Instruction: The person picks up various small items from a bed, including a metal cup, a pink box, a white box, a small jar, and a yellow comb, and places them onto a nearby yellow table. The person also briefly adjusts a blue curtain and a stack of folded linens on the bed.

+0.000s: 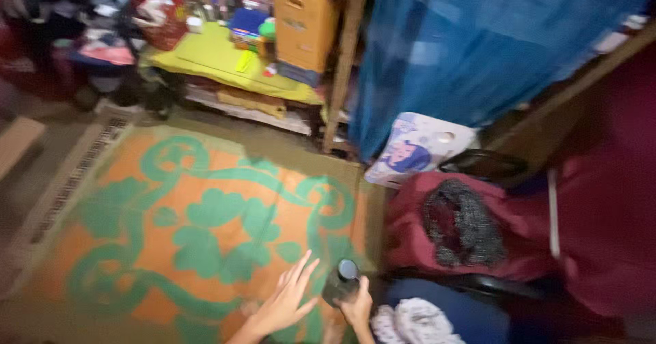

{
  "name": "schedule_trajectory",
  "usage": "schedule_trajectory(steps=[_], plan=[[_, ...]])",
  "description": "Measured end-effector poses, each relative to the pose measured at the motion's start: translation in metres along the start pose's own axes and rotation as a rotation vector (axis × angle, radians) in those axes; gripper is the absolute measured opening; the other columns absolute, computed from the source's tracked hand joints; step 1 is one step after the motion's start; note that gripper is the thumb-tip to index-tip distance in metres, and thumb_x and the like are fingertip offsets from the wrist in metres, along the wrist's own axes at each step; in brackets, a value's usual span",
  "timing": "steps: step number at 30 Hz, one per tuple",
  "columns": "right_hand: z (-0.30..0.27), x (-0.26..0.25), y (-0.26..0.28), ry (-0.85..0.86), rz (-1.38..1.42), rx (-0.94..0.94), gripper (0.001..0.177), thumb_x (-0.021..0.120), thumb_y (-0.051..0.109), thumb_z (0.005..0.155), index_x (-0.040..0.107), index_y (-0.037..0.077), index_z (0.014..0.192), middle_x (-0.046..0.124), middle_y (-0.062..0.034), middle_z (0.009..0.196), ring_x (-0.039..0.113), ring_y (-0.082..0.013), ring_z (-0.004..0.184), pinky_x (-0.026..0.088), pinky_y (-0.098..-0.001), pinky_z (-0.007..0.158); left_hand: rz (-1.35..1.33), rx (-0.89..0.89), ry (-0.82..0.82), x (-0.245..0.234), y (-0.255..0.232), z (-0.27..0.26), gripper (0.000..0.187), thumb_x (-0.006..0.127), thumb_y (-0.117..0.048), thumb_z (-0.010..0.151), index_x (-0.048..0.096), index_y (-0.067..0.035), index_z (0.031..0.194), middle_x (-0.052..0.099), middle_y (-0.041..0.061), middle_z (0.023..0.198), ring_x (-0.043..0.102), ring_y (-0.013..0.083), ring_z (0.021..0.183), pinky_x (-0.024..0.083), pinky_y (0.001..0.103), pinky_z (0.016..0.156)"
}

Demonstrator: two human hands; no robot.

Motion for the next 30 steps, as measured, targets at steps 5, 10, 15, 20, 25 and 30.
schedule_trajectory(steps=[5, 10, 15, 20, 25, 30], plan=[[-0.030, 0.145, 0.194, 0.353, 0.141, -0.410, 0.075, 0.092, 0.037, 0.066, 0.061, 0.008, 0.128, 0.079, -0.0145, 0.111, 0.079, -0.0270, 0.106, 0.060, -0.0392, 0.090, -0.242, -0.066, -0.310, -0.137, 0.063, -0.033, 0.123, 0.097, -0.030, 0.063, 0.019, -0.006, 0.155, 0.042, 0.022, 0.151, 0.043, 0.0394, 0.140, 0.037, 0.049, 0.114], [-0.076, 0.223, 0.350, 0.673, 0.250, -0.773, 0.088, 0.091, 0.037, 0.063, 0.055, 0.004, 0.136, 0.071, -0.0171, 0.126, 0.071, -0.0305, 0.118, 0.056, -0.0404, 0.101, -0.309, -0.183, -0.494, -0.251, 0.120, -0.104, 0.103, 0.101, -0.032, 0.053, 0.047, -0.010, 0.139, 0.072, 0.011, 0.121, 0.071, 0.0250, 0.112, 0.057, 0.039, 0.096], [-0.111, 0.267, 0.434, 0.967, 0.167, -0.867, 0.100, 0.084, 0.023, 0.072, 0.038, 0.003, 0.158, 0.053, -0.0173, 0.156, 0.052, -0.0303, 0.147, 0.044, -0.0430, 0.122, -0.407, -0.231, -0.731, -0.311, 0.153, -0.151, 0.080, 0.097, -0.030, 0.058, 0.059, -0.009, 0.125, 0.076, 0.010, 0.112, 0.075, 0.0211, 0.104, 0.059, 0.036, 0.091], [-0.125, 0.298, 0.502, 1.213, 0.290, -0.870, 0.113, 0.091, 0.021, 0.074, 0.025, 0.003, 0.164, 0.041, -0.0168, 0.164, 0.039, -0.0313, 0.155, 0.030, -0.0454, 0.128, -0.341, -0.400, -0.772, -0.348, 0.212, -0.172, 0.081, 0.098, -0.029, 0.053, 0.063, -0.011, 0.123, 0.078, 0.010, 0.111, 0.076, 0.0216, 0.099, 0.058, 0.038, 0.085], [-0.086, 0.357, 0.561, 1.062, 0.257, -0.968, 0.083, 0.094, 0.025, 0.075, 0.056, 0.007, 0.147, 0.064, -0.0128, 0.144, 0.059, -0.0277, 0.144, 0.035, -0.0465, 0.130, -0.308, -0.381, -0.734, -0.392, 0.284, -0.143, 0.095, 0.099, -0.030, 0.044, 0.058, -0.011, 0.128, 0.074, 0.011, 0.113, 0.074, 0.0248, 0.103, 0.058, 0.039, 0.087], [-0.042, 0.419, 0.633, 0.977, 0.442, -0.978, 0.054, 0.093, 0.027, 0.075, 0.068, 0.009, 0.119, 0.074, -0.0083, 0.122, 0.071, -0.0257, 0.126, 0.051, -0.0447, 0.119, -0.265, -0.439, -0.645, -0.452, 0.347, -0.111, 0.091, 0.097, -0.027, 0.045, 0.058, -0.011, 0.126, 0.073, 0.012, 0.113, 0.073, 0.0271, 0.104, 0.058, 0.041, 0.086]])
Point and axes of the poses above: each hand's wrist, its own z-axis towards the middle knuckle, its own x-axis out of the palm, y = z × x, the point moved 10 cm from there along z, towards the middle knuckle
